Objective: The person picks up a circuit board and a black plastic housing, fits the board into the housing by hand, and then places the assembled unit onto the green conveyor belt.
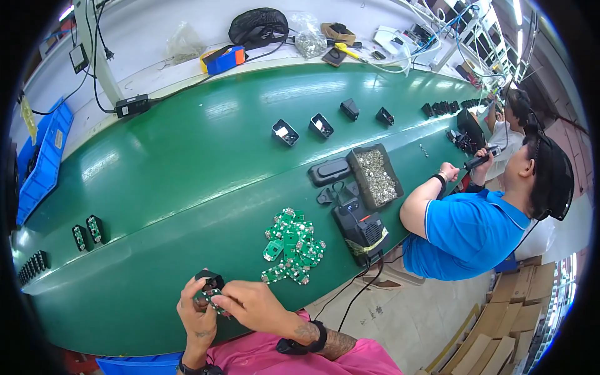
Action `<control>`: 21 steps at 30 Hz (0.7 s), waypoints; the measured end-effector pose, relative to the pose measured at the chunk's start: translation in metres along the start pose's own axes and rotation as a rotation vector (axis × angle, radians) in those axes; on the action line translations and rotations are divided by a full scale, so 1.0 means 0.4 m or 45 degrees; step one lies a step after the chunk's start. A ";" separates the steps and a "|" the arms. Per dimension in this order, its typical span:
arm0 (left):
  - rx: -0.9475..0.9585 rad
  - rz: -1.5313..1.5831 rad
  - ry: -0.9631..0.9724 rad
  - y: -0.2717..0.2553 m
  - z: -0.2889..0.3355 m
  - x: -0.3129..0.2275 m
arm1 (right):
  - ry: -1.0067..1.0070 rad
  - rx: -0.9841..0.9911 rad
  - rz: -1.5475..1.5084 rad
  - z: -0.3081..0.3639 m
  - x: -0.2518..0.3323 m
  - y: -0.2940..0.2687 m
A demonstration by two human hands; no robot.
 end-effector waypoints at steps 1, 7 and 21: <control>-0.016 -0.071 0.034 -0.003 0.006 0.002 | -0.045 0.015 0.030 0.007 0.008 0.009; -0.022 -0.142 0.017 -0.005 0.020 -0.006 | 0.002 0.173 0.018 0.016 -0.002 0.034; -0.168 0.137 -0.186 -0.007 0.019 -0.020 | 0.037 0.034 0.076 -0.033 0.023 0.026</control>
Point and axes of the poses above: each hand's wrist, its own z-axis away from the middle knuckle, its own y-axis out of the palm, x = y × z, the point moved 7 cm from there along -z, towards the middle knuckle, and after that the axes turned 14 degrees about x, right-handed, at the moved point
